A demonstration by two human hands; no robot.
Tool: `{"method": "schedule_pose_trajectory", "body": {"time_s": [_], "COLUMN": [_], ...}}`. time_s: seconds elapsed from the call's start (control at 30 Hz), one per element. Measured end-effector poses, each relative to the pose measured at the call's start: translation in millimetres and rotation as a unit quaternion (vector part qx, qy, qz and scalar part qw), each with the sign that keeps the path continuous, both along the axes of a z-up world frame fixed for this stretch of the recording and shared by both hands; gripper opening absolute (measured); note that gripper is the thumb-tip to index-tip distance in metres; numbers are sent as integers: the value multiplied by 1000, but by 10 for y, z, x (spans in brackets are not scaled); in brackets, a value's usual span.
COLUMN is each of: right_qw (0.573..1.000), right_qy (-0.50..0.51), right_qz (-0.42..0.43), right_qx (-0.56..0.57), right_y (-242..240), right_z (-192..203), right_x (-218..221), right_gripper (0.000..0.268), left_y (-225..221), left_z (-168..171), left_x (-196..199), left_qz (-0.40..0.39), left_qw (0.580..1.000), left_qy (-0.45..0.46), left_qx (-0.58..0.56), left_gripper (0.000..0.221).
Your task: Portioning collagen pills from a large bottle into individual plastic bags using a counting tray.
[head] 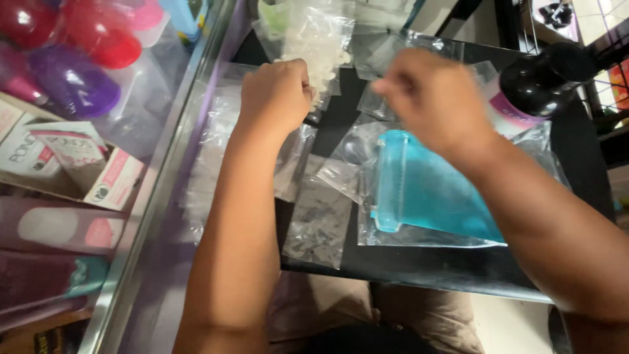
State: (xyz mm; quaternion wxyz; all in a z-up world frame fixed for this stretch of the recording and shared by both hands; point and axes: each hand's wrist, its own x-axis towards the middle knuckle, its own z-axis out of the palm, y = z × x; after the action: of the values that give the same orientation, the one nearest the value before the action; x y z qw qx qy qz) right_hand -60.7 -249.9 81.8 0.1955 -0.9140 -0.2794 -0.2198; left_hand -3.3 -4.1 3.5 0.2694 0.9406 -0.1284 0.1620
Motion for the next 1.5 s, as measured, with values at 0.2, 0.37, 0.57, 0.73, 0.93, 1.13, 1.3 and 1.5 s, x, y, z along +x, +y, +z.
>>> {"method": "schedule_pose_trajectory", "body": {"time_s": [0.2,0.37,0.57,0.73,0.93,1.13,1.3,1.5], "right_qw": [991,975,950,951,967,989,976,989], "right_qy": [-53,-137,-243,-213,-143,-131,-119,-115], "right_qz": [-74,-165,-189,-221,-210,-67,-177,-95], "right_qx": [102,51,-55,-44,6,-18,-35,-19], "right_y": [-1178,-1594,-1451,-1391,-1434,-1373,-1378,-1431], "right_z": [219,221,194,285,325,481,397,400], "right_x": [-397,-346,-351,-489,-626,-722,-687,-740], "right_gripper": [16,23,40,44,49,46,66,52], "left_y": [-340,-1020,-1833,-2262,-2345,-2289,-2287,-2331], "left_z": [396,527,372,418,450,378,437,208], "left_x": [-289,-428,-405,-426,-483,-401,-492,-376], "left_qz": [-110,-186,-218,-228,-251,-305,-305,-305], "left_qw": [981,966,962,964,949,930,926,926], "left_qy": [-125,-121,-128,-43,-10,20,-3,-43], "left_qx": [-96,-136,-106,-127,-193,-204,-224,-219], "left_gripper": [19,22,73,110,102,93,98,96]}}
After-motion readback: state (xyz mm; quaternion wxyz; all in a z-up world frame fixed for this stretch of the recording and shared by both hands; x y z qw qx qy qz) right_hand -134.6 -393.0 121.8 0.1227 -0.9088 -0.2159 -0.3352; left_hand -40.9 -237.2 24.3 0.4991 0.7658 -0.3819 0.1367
